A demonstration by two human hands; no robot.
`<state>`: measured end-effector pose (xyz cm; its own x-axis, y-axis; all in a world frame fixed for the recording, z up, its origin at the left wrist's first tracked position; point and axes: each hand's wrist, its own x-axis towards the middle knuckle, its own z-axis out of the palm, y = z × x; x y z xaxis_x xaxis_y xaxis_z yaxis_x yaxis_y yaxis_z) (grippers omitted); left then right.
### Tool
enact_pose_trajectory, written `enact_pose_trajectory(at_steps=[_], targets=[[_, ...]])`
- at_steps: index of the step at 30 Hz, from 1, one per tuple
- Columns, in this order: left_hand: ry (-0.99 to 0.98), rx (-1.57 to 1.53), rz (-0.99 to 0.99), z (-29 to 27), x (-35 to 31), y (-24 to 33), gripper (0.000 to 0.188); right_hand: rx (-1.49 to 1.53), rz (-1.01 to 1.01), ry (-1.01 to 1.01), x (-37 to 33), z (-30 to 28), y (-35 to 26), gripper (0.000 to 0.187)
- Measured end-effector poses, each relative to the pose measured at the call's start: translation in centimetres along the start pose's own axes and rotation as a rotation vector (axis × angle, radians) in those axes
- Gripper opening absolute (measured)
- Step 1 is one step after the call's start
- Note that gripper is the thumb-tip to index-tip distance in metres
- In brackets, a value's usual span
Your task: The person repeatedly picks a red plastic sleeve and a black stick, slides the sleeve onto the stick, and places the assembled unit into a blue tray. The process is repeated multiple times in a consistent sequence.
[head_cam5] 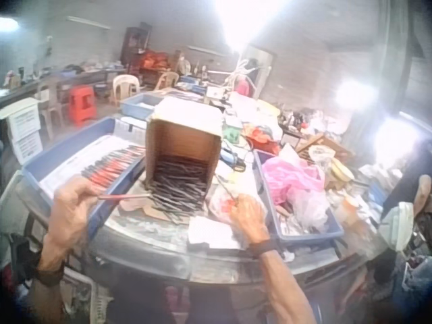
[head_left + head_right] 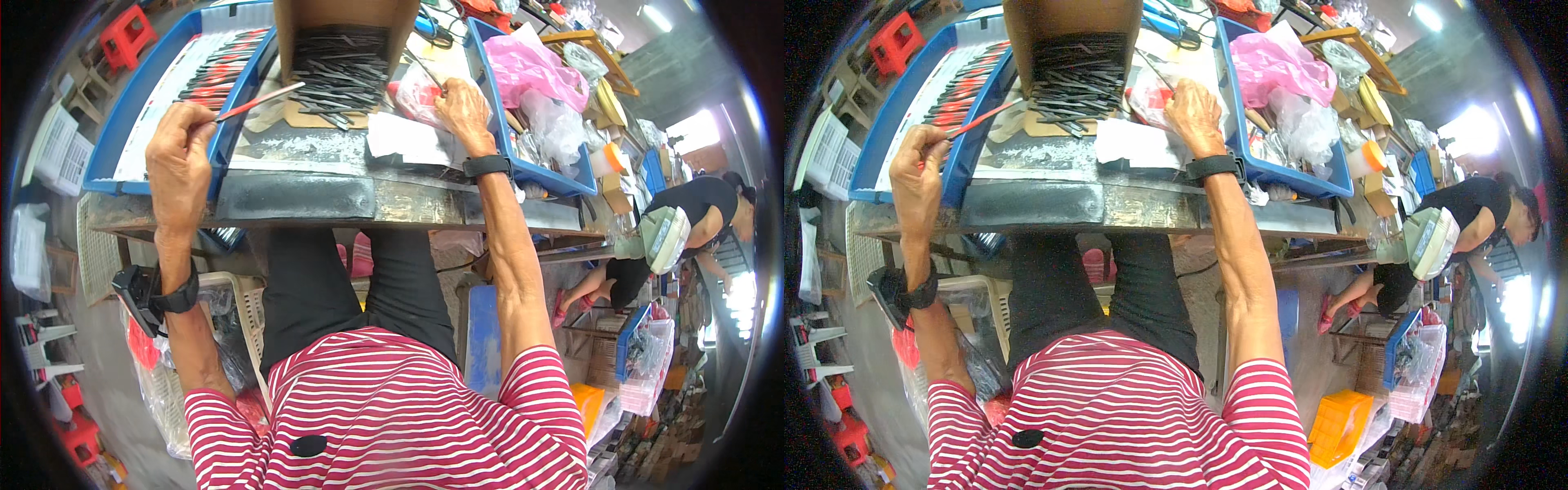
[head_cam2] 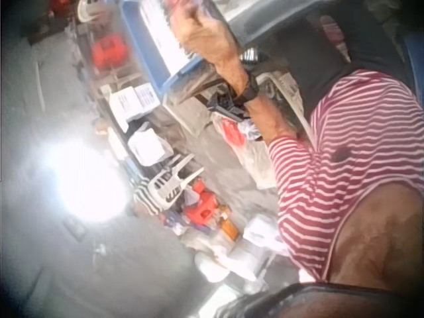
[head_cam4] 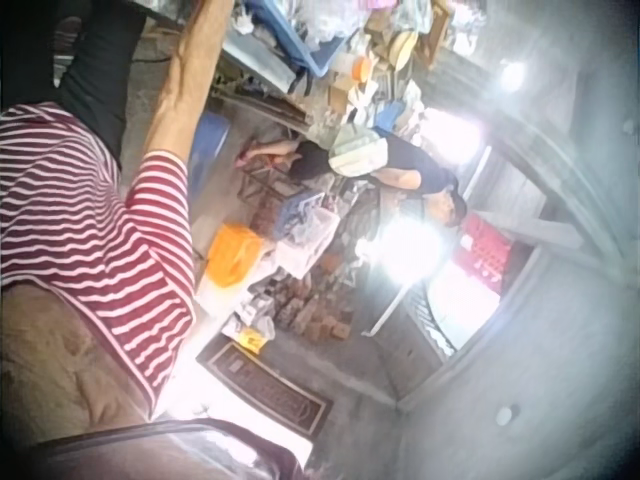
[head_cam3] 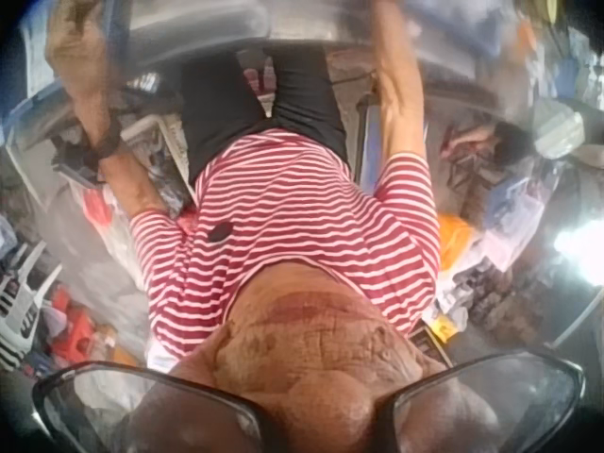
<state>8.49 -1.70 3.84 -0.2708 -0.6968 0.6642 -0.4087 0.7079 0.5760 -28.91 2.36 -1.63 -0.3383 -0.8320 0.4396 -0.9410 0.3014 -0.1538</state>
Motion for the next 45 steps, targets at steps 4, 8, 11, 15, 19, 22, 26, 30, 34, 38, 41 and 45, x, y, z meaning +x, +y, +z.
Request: enact_pose_trajectory(at_steps=[4, 8, 11, 15, 19, 22, 26, 30, 34, 38, 41, 45], targets=[[0.035, 0.084, -0.083, -1.8, 0.2, -2.6, 0.004, -0.044, -0.046, 0.129, 0.1, 1.1, 0.6, 0.017], [0.036, 0.183, -0.103, -3.9, 0.3, -5.2, 0.004, -0.052, 0.006, 0.097, 0.0, 0.5, 0.6, 0.017], [0.056, 0.194, -0.175, -4.7, 0.2, -6.7, 0.005, -0.106, 0.050, 0.059, 0.1, -0.2, 0.3, 0.017], [-0.005, 0.296, -0.256, -5.5, 0.4, -7.9, 0.008, 0.006, 0.090, 0.067, -0.1, -0.8, 0.6, 0.016], [-0.067, 0.291, -0.331, -6.0, 0.6, -8.7, 0.008, 0.045, 0.055, 0.105, -0.2, -0.8, 1.5, 0.019], [-0.117, 0.284, -0.355, -6.3, 0.6, -9.5, 0.006, 0.152, -0.038, 0.188, -0.5, -0.9, 1.9, 0.017], [-0.176, 0.328, -0.358, -6.4, 0.2, -10.7, 0.007, 0.356, -0.005, 0.212, -1.0, -1.9, 1.7, 0.012], [-0.222, 0.375, -0.347, -6.2, 0.3, -12.1, 0.012, 0.556, 0.039, 0.265, -1.9, -3.1, 1.4, 0.010], [-0.174, 0.440, -0.299, -5.9, -0.1, -12.3, 0.012, 0.769, 0.070, 0.245, -3.3, -3.3, 1.5, 0.009], [-0.134, 0.517, -0.228, -5.9, 0.0, -10.3, 0.013, 0.791, 0.131, 0.189, -4.8, -3.7, 2.5, 0.009], [-0.035, 0.447, -0.078, -4.8, 0.4, -7.7, 0.013, 0.777, 0.158, 0.160, -5.4, -4.1, 3.4, 0.009], [-0.095, 0.158, 0.039, 0.4, 0.7, -4.0, 0.013, 0.638, 0.164, 0.141, -5.6, -4.4, 4.1, 0.010]])
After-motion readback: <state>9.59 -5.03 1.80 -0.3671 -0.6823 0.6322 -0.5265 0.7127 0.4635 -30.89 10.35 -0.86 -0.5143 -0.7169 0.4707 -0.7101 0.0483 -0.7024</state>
